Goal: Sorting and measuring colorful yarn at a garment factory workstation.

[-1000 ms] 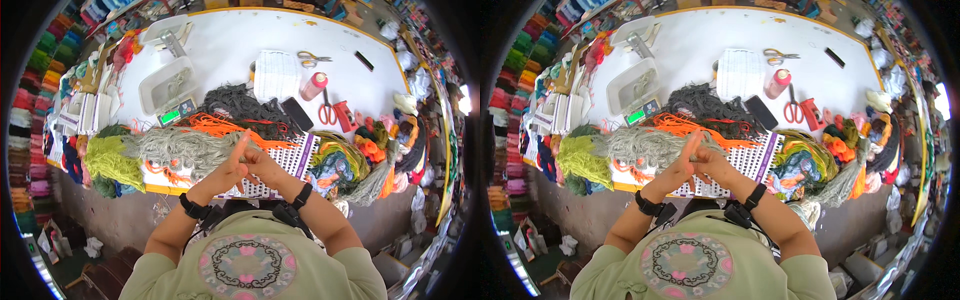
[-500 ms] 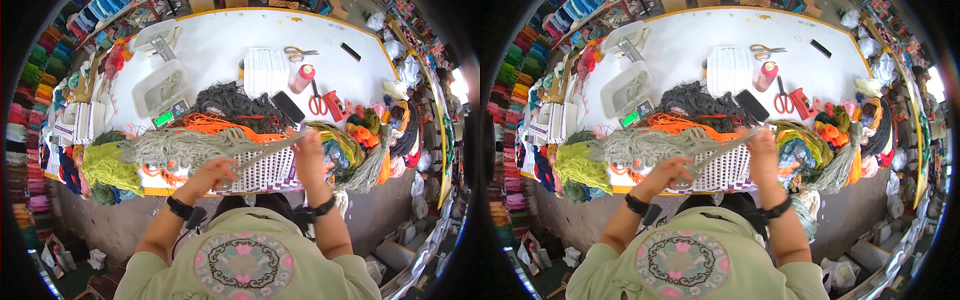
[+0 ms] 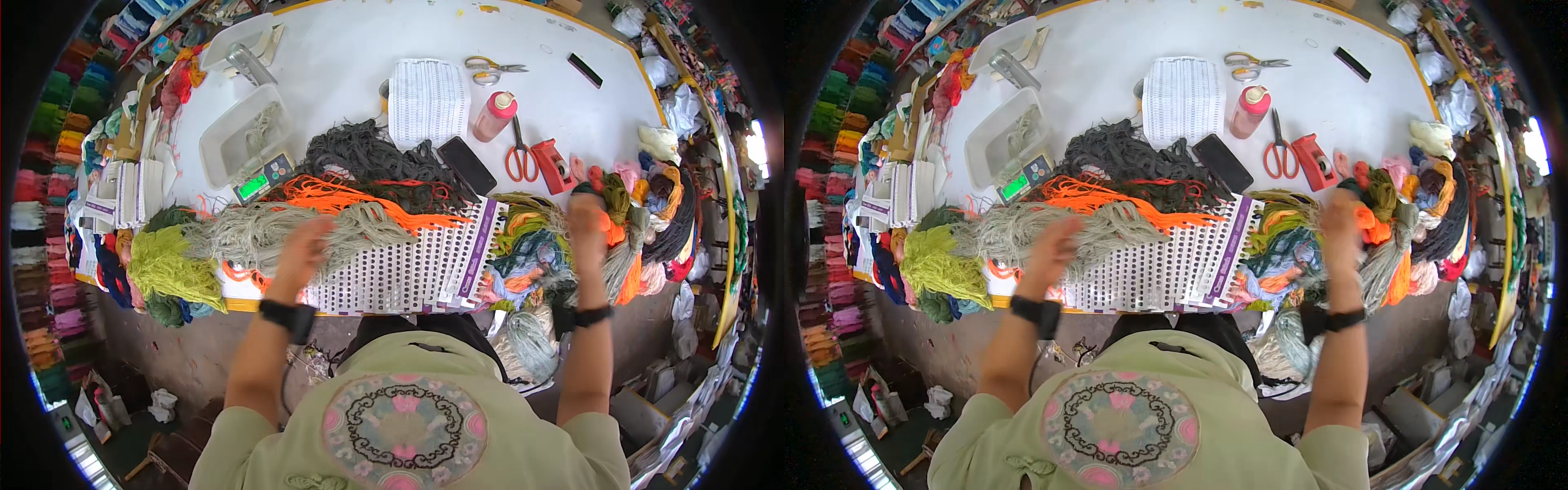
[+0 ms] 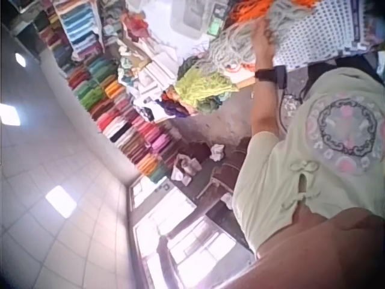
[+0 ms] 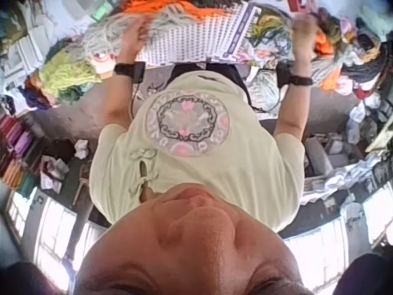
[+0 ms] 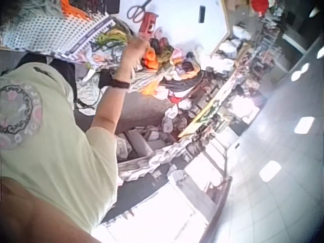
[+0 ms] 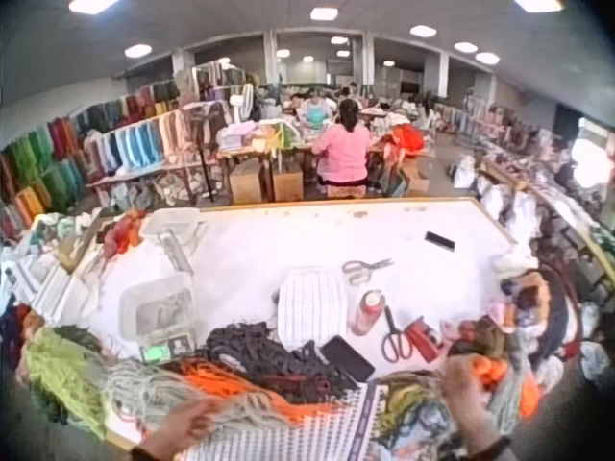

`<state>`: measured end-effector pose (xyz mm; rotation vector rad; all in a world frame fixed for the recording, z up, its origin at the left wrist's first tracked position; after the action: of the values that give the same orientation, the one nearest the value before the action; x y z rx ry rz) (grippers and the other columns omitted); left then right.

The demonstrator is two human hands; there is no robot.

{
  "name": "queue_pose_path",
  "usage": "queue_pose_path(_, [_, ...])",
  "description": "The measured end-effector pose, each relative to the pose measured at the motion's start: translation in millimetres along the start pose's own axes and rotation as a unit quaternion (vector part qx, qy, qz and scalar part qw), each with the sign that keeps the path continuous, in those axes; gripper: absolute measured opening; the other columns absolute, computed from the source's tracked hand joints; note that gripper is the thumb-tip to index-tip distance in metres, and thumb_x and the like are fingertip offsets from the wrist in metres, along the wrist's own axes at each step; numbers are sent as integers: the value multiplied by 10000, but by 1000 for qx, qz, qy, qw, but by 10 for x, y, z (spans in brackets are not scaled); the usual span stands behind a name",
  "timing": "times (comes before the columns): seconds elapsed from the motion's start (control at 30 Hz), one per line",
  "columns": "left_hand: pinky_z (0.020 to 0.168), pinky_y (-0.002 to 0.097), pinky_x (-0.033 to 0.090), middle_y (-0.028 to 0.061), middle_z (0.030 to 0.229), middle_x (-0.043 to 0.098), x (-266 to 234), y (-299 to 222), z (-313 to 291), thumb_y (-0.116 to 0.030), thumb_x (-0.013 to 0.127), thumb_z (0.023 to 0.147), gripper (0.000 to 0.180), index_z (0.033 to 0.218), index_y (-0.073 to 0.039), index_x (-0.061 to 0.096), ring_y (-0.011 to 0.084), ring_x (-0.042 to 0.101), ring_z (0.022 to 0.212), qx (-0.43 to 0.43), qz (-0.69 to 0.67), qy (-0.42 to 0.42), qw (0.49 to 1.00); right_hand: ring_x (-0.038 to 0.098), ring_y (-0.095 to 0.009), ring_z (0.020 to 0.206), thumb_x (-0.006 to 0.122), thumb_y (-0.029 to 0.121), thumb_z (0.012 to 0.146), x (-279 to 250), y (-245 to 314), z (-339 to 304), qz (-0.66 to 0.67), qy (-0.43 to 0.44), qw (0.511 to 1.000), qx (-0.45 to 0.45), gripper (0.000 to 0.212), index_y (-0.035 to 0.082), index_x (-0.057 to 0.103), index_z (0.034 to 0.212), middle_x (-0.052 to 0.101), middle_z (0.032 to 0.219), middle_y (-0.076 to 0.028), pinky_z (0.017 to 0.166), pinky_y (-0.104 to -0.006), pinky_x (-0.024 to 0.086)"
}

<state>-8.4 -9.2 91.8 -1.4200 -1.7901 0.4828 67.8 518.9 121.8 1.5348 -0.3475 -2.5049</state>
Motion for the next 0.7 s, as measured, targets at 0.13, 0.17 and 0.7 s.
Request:
queue_pose_path(0.13, [444,143,332,-1,944,676,1003,816,546,-94,614,860,174,1027,-68,657,77,567,713,-171,43,83,981,640,-247,767,511,205,959,1247,1076,-90,415,261,849,197,202,20,562,1023,653,826,-120,730,-359,492])
queue_pose_path(0.17, [444,143,332,-1,944,676,1117,971,660,-94,614,860,174,1027,-68,657,77,567,713,-174,42,80,981,637,-239,765,522,216,955,1431,1210,-164,471,276,809,217,211,20,559,1023,650,820,-121,720,-361,491])
queue_pose_path(0.7, [598,293,490,67,715,625,1334,1391,610,-109,686,801,130,838,-19,601,136,616,652,46,325,-25,944,652,-350,786,543,243,947,1665,1349,-107,379,365,841,125,165,97,558,1024,675,889,-146,671,-429,492])
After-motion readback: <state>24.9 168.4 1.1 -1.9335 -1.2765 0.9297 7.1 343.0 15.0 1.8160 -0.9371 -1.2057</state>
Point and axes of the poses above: each hand's wrist, its own z-axis towards the middle knuckle, its own x-axis out of the palm, y = z × x, the point moved 2 cm from there along z, towards the middle knuckle
